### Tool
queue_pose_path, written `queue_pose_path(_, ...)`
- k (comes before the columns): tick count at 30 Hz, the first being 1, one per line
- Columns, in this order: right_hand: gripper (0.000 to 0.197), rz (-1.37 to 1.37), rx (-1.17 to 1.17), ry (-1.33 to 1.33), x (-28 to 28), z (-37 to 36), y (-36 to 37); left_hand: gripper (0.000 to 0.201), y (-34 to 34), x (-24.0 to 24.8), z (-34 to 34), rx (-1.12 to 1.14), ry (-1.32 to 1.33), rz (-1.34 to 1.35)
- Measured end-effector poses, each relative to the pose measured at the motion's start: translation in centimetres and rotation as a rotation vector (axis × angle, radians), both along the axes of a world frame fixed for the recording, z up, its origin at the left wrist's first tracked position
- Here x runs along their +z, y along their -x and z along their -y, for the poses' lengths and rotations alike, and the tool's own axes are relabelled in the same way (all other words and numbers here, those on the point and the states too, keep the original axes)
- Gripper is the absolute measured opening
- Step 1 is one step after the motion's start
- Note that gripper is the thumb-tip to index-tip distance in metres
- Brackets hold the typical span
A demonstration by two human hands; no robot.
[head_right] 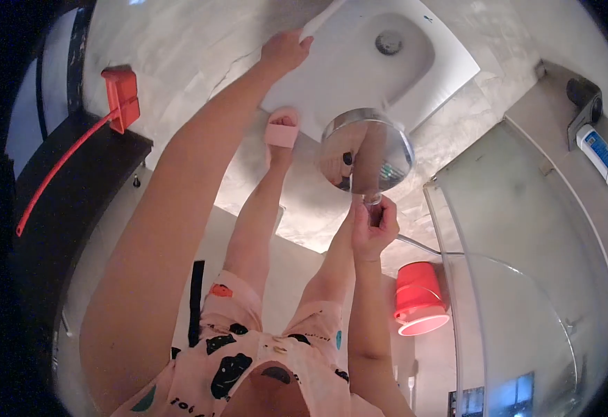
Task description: Cleaning the bathroom floor and scrubbing a squat toilet with detergent and a brush.
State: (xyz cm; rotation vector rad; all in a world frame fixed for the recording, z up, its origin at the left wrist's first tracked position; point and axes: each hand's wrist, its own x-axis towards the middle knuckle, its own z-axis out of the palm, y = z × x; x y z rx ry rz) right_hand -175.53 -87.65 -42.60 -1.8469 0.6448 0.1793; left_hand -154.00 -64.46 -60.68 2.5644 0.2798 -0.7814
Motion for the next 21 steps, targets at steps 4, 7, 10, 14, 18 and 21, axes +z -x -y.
queue_pose_path(4, 0.009, -0.060, -0.087, 0.030, 1.2, 0.1, -1.9, 0.040, 9.6, -1.4, -3.9, -0.073, 0.019, 0.050)
queue_pose_path(7, 0.004, -0.077, -0.032, 0.055, 2.7, 1.7, -1.6, 0.050, 21.1, 2.8, -5.3, 0.048, 0.037, -0.262)
queue_pose_path(10, 0.008, -0.056, -0.047, -0.044, 2.9, 2.1, -0.9, 0.048, 19.4, 4.1, -5.5, -0.008, -0.118, -0.348)
queue_pose_path(14, 0.008, -0.050, -0.084, -0.090, 1.5, 2.2, -1.8, 0.040, 4.7, -1.1, -0.7, -0.046, -0.054, -0.035)
queue_pose_path(18, 0.008, 0.009, -0.171, -0.088, 1.5, 3.0, -4.3, 0.035, -2.3, -2.5, 7.8, -0.034, 0.017, 0.089)
queue_pose_path(21, 0.008, 0.165, -0.205, -0.047, 1.5, 4.3, -5.6, 0.032, 2.1, -2.5, 12.8, -0.209, 0.112, -0.143)
